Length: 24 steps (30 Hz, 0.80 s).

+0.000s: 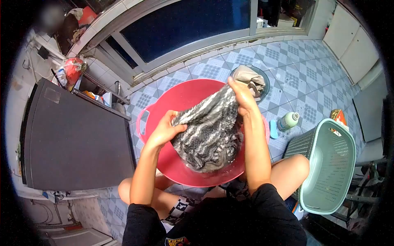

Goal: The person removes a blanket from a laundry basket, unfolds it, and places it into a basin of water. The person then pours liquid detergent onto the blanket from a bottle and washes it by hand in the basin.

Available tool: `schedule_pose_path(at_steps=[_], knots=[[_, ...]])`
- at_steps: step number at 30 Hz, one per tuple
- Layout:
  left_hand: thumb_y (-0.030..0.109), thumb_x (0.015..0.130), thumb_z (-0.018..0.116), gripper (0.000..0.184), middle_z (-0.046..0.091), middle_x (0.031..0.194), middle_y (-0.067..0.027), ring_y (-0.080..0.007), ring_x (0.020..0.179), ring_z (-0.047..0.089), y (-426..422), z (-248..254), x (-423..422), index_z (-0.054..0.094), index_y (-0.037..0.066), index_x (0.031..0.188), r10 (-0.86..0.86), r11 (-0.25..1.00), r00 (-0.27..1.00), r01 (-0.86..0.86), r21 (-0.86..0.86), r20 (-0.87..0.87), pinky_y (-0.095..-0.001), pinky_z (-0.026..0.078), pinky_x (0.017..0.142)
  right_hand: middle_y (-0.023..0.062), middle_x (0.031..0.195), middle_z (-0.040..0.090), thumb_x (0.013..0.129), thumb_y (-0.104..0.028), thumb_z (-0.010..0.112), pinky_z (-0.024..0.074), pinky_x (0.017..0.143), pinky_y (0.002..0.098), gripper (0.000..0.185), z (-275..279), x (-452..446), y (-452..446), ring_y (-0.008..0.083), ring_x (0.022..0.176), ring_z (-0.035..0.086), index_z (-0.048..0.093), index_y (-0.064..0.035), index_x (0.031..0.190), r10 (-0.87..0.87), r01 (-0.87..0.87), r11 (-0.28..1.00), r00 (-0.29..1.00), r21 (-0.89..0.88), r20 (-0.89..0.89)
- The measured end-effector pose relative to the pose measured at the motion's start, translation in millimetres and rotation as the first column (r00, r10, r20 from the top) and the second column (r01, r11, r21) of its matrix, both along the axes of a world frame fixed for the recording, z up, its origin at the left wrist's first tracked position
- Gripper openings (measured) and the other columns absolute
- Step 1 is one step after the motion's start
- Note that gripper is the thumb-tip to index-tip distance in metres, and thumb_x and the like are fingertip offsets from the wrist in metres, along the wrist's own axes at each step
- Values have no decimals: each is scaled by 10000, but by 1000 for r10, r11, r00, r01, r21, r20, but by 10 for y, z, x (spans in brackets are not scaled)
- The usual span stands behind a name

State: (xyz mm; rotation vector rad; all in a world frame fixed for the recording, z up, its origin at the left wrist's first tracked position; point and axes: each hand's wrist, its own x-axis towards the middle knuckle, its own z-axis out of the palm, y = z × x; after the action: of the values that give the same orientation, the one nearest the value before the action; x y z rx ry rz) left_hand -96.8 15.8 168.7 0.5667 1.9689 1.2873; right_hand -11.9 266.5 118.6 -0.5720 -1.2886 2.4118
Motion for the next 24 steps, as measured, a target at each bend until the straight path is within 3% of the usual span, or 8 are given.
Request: schedule_pose_path(at_steps=[8, 12, 14, 15, 18, 20, 22, 24], knots=[[102, 674, 708, 193, 586, 747, -30, -85, 663, 521, -356, -802, -364, 617, -13, 800, 16, 994, 997, -8, 112, -72, -238, 424, 603, 88, 810, 627, 818, -360, 583, 451, 650, 280, 384, -162, -162, -86, 153, 695, 582, 608, 17, 889, 202, -246, 958, 945, 149, 258], [205, 788, 549, 286, 627, 912, -139, -260, 836, 608, -108, -1250, -452, 573, -19, 964, -86, 636, 671, -533, 559, 737, -382, 476, 816, 96, 809, 617, 862, -413, 497, 434, 684, 295, 413, -407, -357, -441, 147, 729, 558, 612, -16, 873, 47, -117, 958, 964, 260, 260], [304, 837, 527, 279, 619, 871, -111, -200, 800, 601, 131, -1087, -246, 568, 47, 938, -27, 582, 518, -687, 435, 855, -335, 505, 699, 125, 905, 591, 878, -320, 455, 437, 763, 345, 350, -607, -458, -903, 213, 806, 564, 577, 7, 849, -16, 79, 619, 996, 781, -89], [348, 849, 514, 310, 613, 892, -112, -198, 806, 595, 192, -1482, -324, 565, 56, 941, -98, 589, 492, -672, 449, 865, -340, 502, 700, 133, 905, 566, 855, -252, 465, 440, 769, 371, 279, -350, -321, -1266, 250, 817, 558, 552, 13, 847, 156, -81, 780, 986, 620, -67], [398, 875, 453, 355, 600, 932, -99, -185, 827, 582, 431, -2394, -401, 553, 73, 980, -525, 478, 380, -609, 633, 762, -318, 500, 686, 92, 767, 549, 808, -272, 532, 452, 599, 356, 250, -330, -135, -1802, 263, 694, 556, 527, -40, 716, 411, 40, 3, 911, 999, -38], [376, 900, 397, 347, 580, 988, -91, -176, 861, 574, 390, -2432, -291, 546, 74, 988, -550, 319, 695, -337, 886, 463, -312, 493, 716, 96, 726, 541, 809, -276, 533, 446, 575, 371, 257, -569, -235, -1666, 274, 674, 553, 520, -49, 690, 322, 32, -117, 947, 993, 8], [331, 938, 270, 386, 546, 1070, -78, -168, 950, 547, 313, -1583, 80, 523, 59, 1043, 233, 709, 585, -649, 276, 777, -319, 465, 808, 112, 639, 517, 807, -272, 540, 421, 510, 396, 265, -727, -447, -1364, 294, 597, 539, 512, -68, 642, -5, 16, -20, 1000, 1000, -16], [299, 935, 246, 395, 516, 1137, -79, -177, 1056, 491, 346, -1385, 88, 462, 48, 1151, 254, 790, 489, -602, 112, 834, -344, 414, 900, 125, 594, 502, 804, -265, 545, 402, 469, 405, 266, -721, -544, -1268, 304, 538, 529, 509, -77, 619, -237, 62, 194, 971, 979, -14]])
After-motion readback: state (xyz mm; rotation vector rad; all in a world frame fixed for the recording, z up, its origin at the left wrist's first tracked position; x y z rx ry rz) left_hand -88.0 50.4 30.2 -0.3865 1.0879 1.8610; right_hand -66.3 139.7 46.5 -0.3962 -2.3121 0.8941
